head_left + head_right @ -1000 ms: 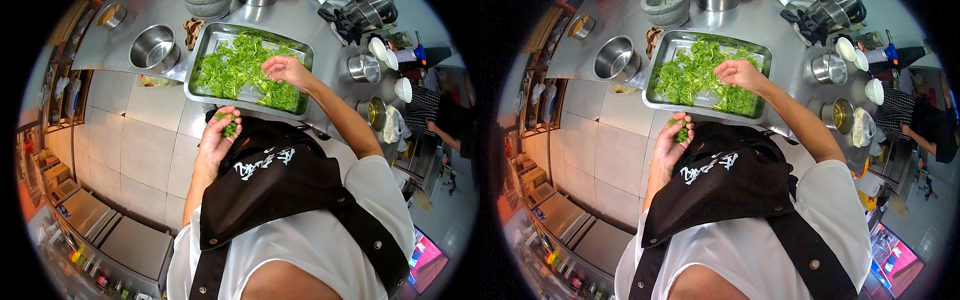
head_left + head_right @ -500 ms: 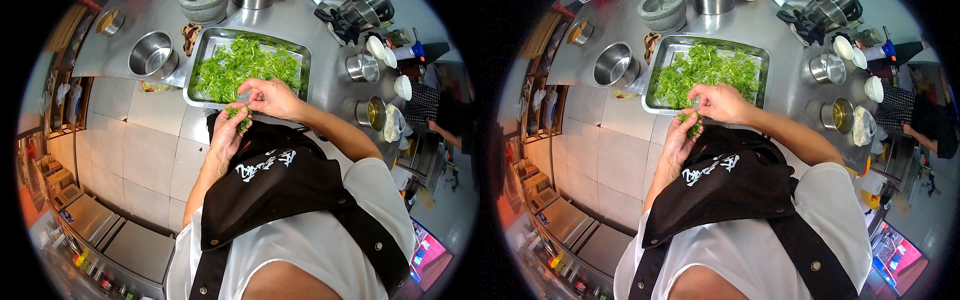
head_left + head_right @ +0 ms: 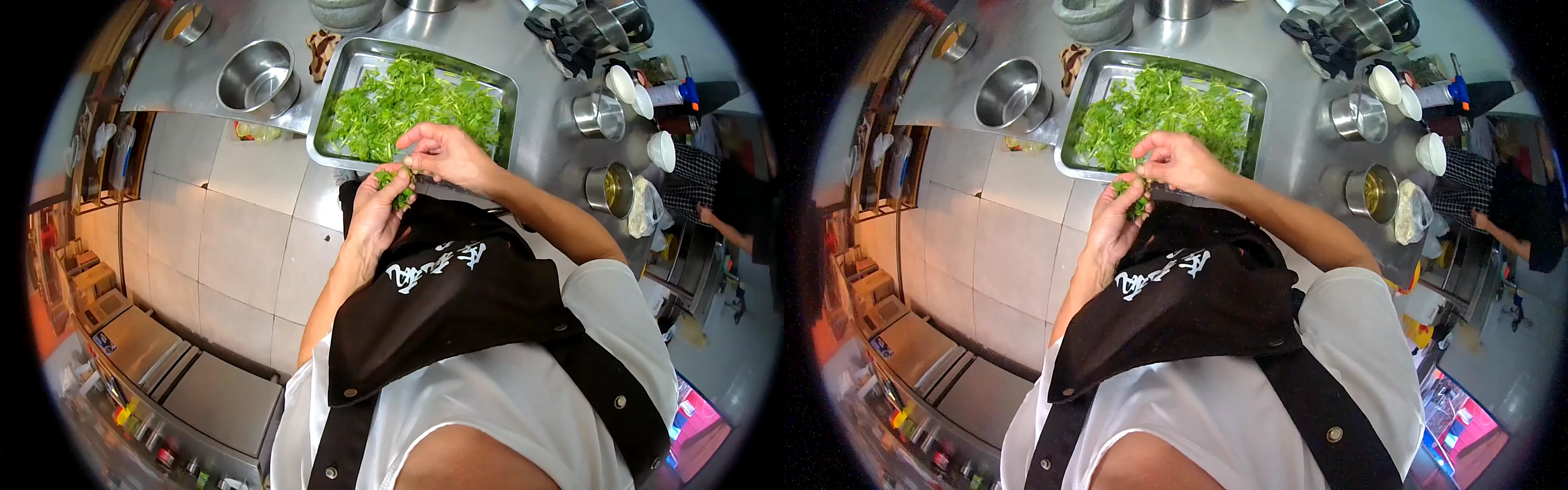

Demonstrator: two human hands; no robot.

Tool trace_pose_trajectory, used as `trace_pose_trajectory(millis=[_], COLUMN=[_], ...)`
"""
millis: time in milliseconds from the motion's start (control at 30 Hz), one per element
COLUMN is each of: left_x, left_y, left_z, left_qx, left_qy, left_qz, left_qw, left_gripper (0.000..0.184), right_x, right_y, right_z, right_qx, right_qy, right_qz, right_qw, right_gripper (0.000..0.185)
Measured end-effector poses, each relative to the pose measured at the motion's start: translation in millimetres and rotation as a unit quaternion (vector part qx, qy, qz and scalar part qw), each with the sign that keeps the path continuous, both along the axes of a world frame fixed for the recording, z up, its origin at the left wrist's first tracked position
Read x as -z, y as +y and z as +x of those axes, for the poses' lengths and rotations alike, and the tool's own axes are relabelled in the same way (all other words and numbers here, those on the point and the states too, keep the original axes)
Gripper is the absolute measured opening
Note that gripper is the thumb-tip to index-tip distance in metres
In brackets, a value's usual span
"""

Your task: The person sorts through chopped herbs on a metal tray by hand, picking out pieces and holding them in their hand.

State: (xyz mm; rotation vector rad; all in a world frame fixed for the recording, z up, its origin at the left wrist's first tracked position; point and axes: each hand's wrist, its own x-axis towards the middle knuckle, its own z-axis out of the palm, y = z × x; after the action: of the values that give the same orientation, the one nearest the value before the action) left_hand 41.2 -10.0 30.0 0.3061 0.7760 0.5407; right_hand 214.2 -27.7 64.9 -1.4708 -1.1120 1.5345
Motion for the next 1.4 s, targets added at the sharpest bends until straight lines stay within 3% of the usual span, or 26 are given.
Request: trace_pose_trajectory(millis=[233, 433, 733, 833, 867, 900, 967, 1000, 1100, 1233, 1333, 1400], left_x=[4.4, -0.2, -0.2, 0.2, 1.1, 2.0, 3.0, 1.1, 5.2, 16.2, 19.5, 19.0], left_y=[-0.3, -0.4, -0.2, 0.4, 1.5, 0.9, 1.1, 0.7, 1.7, 0.9, 0.2, 0.0], left_z=[-2.5, -2.2, -7.3, -10.5, -11.6, -13.2, -16.5, -18.4, -25.3, -33.9, -36.9, -37.1], left_qx=[-0.002, -0.019, -0.051, -0.062, -0.059, -0.058, -0.057, -0.055, -0.051, -0.058, -0.061, -0.056], left_qy=[-0.012, -0.023, -0.068, -0.092, -0.104, -0.110, -0.123, -0.122, -0.146, -0.209, -0.209, -0.207], left_qz=[-0.006, -0.019, -0.041, -0.036, -0.031, -0.028, -0.016, -0.008, -0.008, -0.043, -0.051, -0.049], left_qw=[1.000, 0.999, 0.996, 0.993, 0.992, 0.992, 0.991, 0.991, 0.988, 0.975, 0.975, 0.976], left_gripper=[0.009, 0.011, 0.007, 0.011, 0.011, 0.011, 0.010, 0.013, 0.019, 0.019, 0.017, 0.015], right_x=[1.2, -1.8, -1.6, 12.0, 22.4, 29.7, 37.7, 29.0, 42.2, 57.3, 63.8, 58.0], right_y=[2.2, 3.0, 0.5, 5.9, 9.2, 10.7, 13.9, 16.9, 29.4, 33.0, 46.4, 47.6], right_z=[-1.9, 5.9, 13.3, 24.9, 31.7, 40.4, 61.4, 69.3, 94.0, 88.9, 54.8, 25.9], right_qx=[0.006, 0.029, 0.009, 0.060, 0.040, 0.017, -0.028, 0.019, 0.069, 0.107, 0.154, 0.068], right_qy=[0.006, 0.152, 0.139, 0.079, -0.039, -0.170, -0.422, -0.358, -0.239, -0.118, -0.210, -0.126], right_qz=[-0.040, -0.131, -0.064, 0.001, 0.106, 0.124, 0.156, 0.101, 0.151, -0.001, 0.005, 0.001], right_qw=[0.999, 0.979, 0.988, 0.995, 0.993, 0.977, 0.893, 0.928, 0.957, 0.987, 0.966, 0.990], right_gripper=[0.024, 0.027, 0.035, 0.039, 0.035, 0.033, 0.030, 0.027, 0.029, 0.037, 0.044, 0.048])
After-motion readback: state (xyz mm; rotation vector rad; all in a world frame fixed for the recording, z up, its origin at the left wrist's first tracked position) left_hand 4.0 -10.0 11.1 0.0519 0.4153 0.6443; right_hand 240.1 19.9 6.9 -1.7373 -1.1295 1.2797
